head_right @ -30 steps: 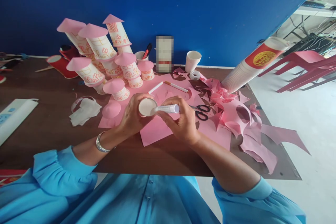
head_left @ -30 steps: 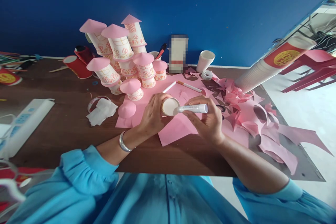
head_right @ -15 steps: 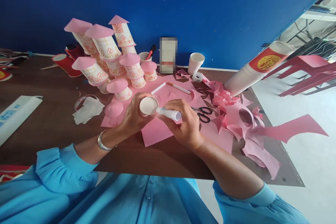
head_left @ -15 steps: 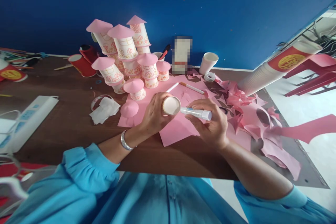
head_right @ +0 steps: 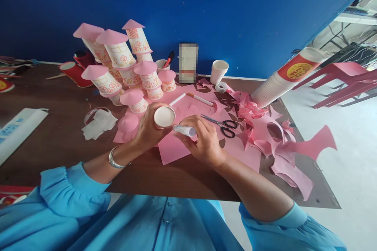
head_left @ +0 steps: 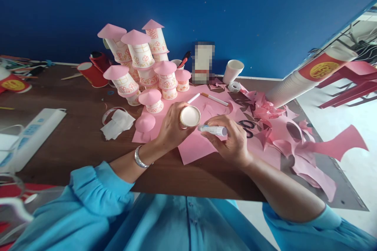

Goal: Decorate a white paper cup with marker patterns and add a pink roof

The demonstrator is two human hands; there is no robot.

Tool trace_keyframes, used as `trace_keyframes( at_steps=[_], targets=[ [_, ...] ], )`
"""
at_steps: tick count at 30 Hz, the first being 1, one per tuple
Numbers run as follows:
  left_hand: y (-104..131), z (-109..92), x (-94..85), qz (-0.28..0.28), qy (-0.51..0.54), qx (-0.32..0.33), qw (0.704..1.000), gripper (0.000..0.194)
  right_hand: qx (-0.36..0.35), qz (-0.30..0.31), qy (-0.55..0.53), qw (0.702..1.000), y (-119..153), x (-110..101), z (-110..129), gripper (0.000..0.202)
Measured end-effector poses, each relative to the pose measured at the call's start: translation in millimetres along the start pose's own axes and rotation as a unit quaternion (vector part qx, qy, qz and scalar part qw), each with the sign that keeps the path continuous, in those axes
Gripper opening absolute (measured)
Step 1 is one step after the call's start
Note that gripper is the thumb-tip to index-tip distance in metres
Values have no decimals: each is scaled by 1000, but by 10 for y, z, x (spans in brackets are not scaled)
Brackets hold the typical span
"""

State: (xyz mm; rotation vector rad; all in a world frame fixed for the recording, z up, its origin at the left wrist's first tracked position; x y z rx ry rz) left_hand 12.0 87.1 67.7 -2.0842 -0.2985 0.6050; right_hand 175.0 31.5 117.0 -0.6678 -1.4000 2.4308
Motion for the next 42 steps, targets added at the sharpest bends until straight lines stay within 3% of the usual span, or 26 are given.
trace_keyframes(
  at_steps=[7, 15, 22, 32, 42],
  targets=[
    [31, -28, 60, 19, -8, 18, 1000, 49, -18, -35, -16, 999, -17, -79, 52, 24],
    [18, 46, 43, 15, -18, -4, 1000, 63, -19, 11, -4, 1000, 41, 30, 34, 18],
    [1, -106, 54, 8, -4, 41, 999, 43, -45, -40, -11, 998, -10, -91, 141, 24],
    [-23, -100, 16, -9, -2, 43, 999, 41, -43, 1, -3, 999, 59, 18, 119, 19],
    [-9, -154, 61, 4, 5, 56, 998, 39, -53, -26, -7, 998, 11, -36, 185, 20]
  ],
)
Point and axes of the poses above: each hand's wrist, its own y-axis away from the middle knuckle, its own x-axis out of the palm, z = x × y, the point moved 10 cm from there along -y, towards the middle knuckle, and after that the axes turned 15 degrees about -z, right-handed, at the moved point
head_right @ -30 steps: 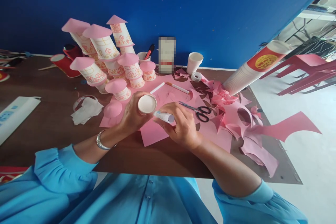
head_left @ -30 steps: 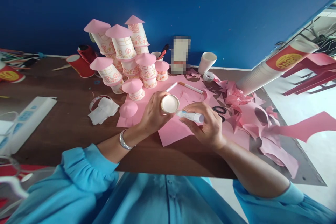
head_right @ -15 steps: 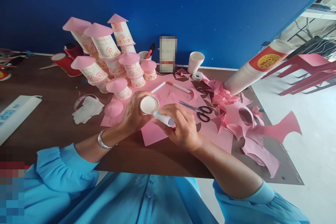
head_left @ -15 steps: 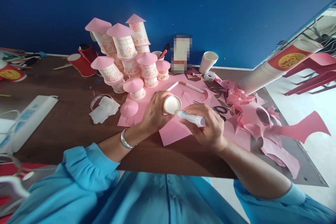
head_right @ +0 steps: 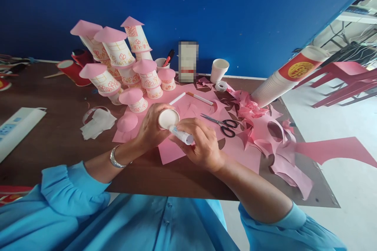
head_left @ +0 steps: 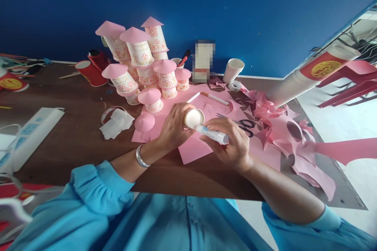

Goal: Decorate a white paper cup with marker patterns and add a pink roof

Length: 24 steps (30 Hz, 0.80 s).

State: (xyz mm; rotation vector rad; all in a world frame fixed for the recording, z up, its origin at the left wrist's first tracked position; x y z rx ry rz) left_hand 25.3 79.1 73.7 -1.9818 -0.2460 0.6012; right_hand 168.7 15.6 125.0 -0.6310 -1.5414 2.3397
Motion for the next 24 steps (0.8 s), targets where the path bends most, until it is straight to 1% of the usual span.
trace_keyframes(
  at_steps=[5, 9, 14, 18, 20, 24],
  targets=[
    [10, -15, 5, -3, -12, 11, 1000, 40, -10, 17, 7, 1000, 31, 44, 19, 16],
    [-2, -25, -3, -4, -15, 19, 1000, 40, -13, 18, 13, 1000, 39, 43, 37, 15],
    [-29, -3, -29, -3, -27, 12, 1000, 49, -36, 29, 12, 999, 72, 82, 107, 18],
    [-27, -16, -31, 0, -44, 24, 999, 46, -34, 8, 12, 999, 48, 46, 119, 19],
    [-11, -28, -5, 10, -53, 34, 998, 45, -36, 3, 22, 999, 36, 31, 112, 21],
    [28, -47, 60, 38, -59, 44, 997, 53, -61, 21, 37, 997, 62, 60, 126, 22]
  ],
)
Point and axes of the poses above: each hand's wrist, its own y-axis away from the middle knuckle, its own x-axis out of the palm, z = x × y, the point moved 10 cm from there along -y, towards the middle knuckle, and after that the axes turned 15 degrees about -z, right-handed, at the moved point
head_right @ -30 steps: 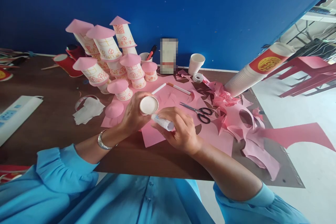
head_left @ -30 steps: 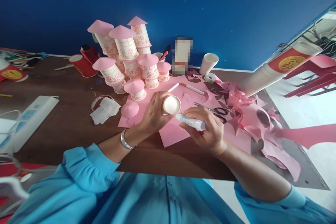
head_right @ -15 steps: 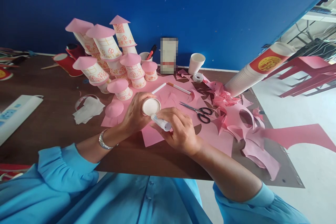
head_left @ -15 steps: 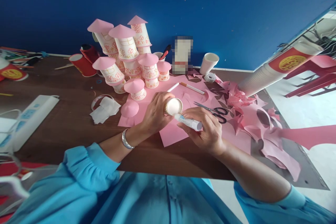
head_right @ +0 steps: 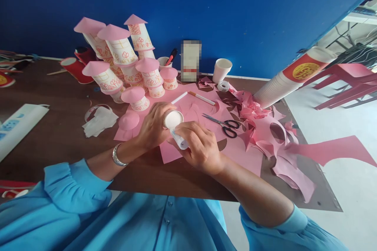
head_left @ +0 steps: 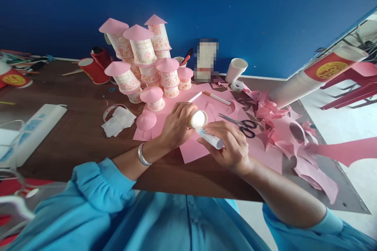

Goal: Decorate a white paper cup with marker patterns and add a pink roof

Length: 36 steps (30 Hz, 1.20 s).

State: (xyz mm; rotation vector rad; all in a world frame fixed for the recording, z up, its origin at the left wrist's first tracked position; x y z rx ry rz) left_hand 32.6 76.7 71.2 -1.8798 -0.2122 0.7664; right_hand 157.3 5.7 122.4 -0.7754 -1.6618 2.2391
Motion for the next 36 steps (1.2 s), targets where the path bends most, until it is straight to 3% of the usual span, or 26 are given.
trace_keyframes(
  at_steps=[9, 14, 23, 31, 36],
  targets=[
    [-4, 73, 10, 12, 15, -50, 999, 52, -2, 23, -40, 999, 59, 68, 79, 20],
    [19, 36, 39, 23, 13, -31, 999, 48, -1, -12, -10, 1000, 13, -12, 18, 30],
    [39, 36, 74, 40, 14, -37, 998, 48, -6, 20, -19, 1000, 38, 70, 86, 23],
    [42, -19, 73, 40, 9, -15, 999, 46, -24, -14, 9, 1000, -25, -23, 69, 21],
    [54, -26, 86, 49, 5, -11, 999, 49, -22, 9, 1, 1000, 5, 33, 106, 21]
  ],
)
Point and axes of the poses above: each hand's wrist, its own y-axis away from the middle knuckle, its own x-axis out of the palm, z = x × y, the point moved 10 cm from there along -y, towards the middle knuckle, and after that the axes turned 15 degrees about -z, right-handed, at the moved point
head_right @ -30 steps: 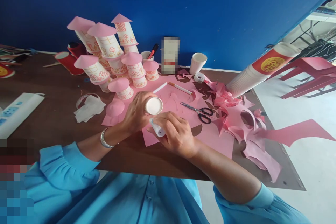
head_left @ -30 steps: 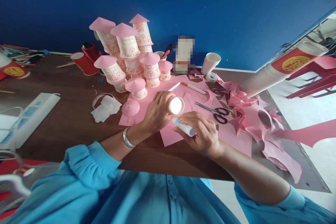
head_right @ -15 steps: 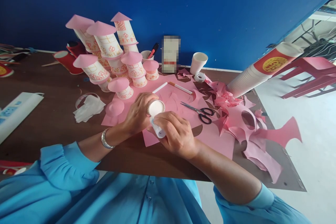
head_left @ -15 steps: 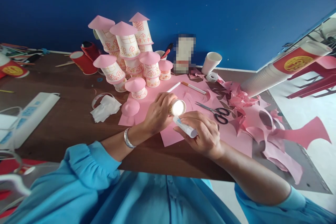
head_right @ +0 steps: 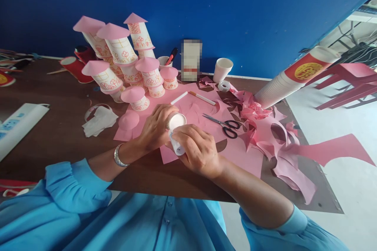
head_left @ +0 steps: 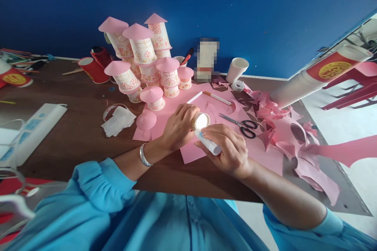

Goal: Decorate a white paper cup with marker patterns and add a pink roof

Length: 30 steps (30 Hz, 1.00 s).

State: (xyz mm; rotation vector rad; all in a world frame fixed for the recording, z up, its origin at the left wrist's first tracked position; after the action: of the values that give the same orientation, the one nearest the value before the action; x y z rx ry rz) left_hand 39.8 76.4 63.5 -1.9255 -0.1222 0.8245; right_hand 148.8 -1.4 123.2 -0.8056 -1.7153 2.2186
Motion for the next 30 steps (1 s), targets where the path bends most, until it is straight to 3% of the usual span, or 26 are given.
trace_keyframes(
  at_steps=[23, 30],
  targets=[
    [-2, -77, 15, 9, -10, 23, 1000, 40, 16, -14, 12, 1000, -30, -85, -67, 34],
    [-25, -161, 15, 5, -3, 44, 999, 34, 13, -10, 14, 1000, -19, -47, -31, 24]
  ],
)
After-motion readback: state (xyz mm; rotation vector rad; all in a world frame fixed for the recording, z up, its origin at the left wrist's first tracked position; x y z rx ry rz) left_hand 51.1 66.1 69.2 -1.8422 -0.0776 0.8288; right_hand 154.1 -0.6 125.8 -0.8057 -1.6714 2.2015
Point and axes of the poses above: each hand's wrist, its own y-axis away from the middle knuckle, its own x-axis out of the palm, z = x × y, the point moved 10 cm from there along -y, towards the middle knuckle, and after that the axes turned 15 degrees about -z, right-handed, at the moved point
